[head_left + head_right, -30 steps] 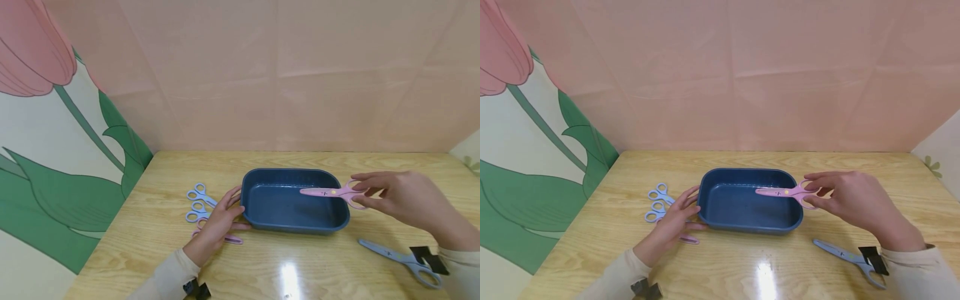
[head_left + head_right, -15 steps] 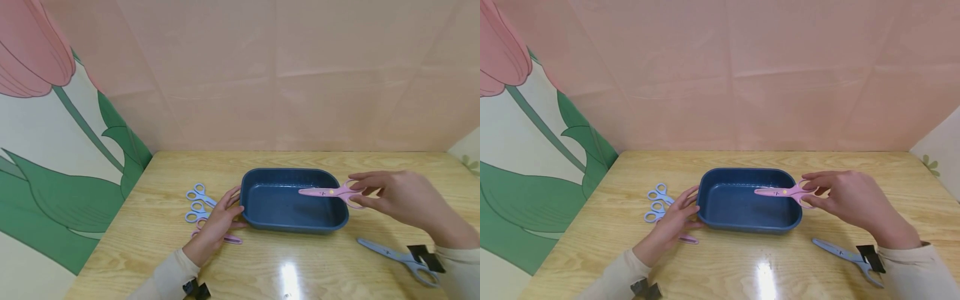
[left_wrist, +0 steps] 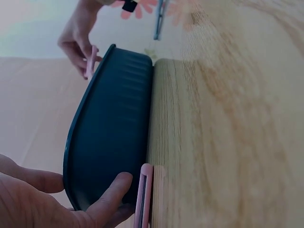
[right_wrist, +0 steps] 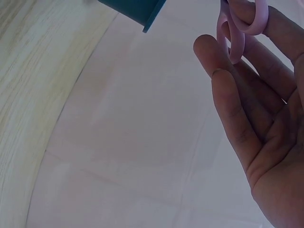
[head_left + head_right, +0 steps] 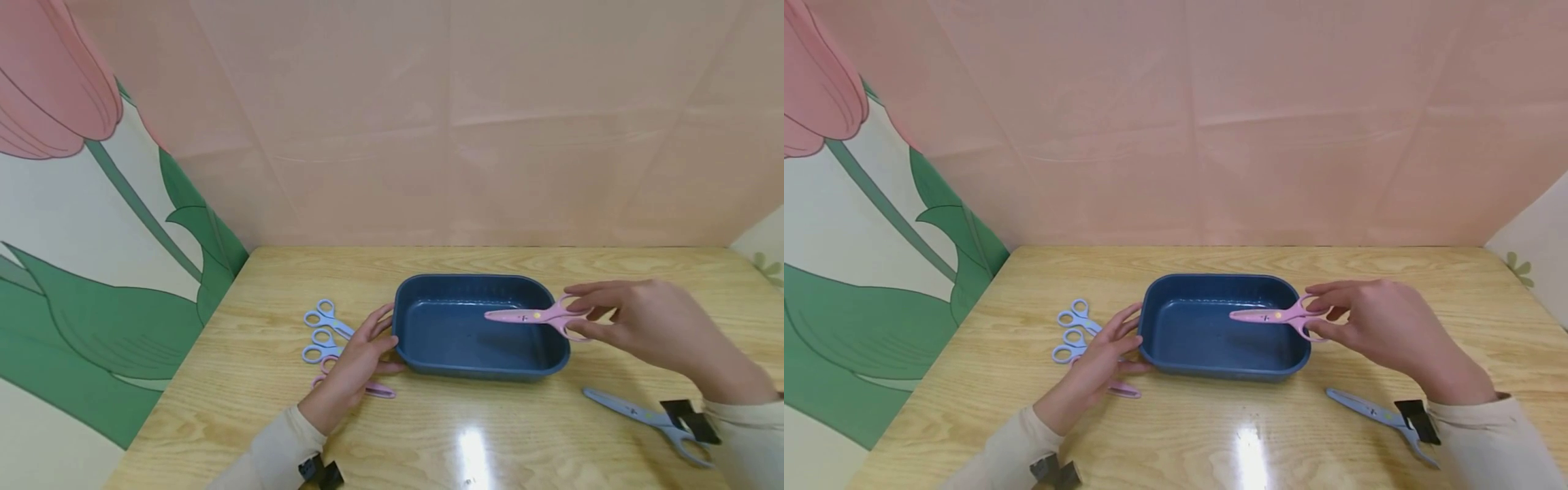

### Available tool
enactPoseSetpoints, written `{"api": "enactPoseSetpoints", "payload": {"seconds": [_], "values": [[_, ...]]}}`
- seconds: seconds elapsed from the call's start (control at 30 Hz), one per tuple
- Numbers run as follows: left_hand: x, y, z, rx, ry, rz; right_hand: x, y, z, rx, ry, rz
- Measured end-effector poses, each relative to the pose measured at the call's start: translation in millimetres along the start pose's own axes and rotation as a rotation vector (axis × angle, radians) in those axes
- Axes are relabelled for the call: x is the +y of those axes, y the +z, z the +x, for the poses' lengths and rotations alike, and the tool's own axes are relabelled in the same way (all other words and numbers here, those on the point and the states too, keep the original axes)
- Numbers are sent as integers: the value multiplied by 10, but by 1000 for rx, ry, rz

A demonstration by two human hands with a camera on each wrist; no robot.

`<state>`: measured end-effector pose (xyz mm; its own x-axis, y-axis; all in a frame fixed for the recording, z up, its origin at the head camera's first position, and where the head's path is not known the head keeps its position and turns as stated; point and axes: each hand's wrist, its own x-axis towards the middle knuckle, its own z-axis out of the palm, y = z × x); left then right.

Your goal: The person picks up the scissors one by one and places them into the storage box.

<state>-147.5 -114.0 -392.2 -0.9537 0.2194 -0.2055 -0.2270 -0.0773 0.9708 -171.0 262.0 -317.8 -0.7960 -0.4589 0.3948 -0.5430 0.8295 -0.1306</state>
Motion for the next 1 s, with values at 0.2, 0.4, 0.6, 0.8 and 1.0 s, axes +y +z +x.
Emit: {"api": "enactPoseSetpoints", "payload": {"seconds": [0.2, 0.4, 0.6, 0.8, 1.0], "values": [[14, 3, -7, -3, -4, -1, 0, 25, 0, 9, -30, -12], [24, 3, -9, 15, -8, 1, -3, 65, 14, -5, -39, -13], [25, 5, -3, 36, 1, 15, -19, 89, 18, -33, -27, -18], [24, 20, -7, 43, 29, 29, -16, 90, 20, -47, -27, -24], [27, 26, -22, 56, 45, 60, -25, 90, 41, -27, -44, -40]]}}
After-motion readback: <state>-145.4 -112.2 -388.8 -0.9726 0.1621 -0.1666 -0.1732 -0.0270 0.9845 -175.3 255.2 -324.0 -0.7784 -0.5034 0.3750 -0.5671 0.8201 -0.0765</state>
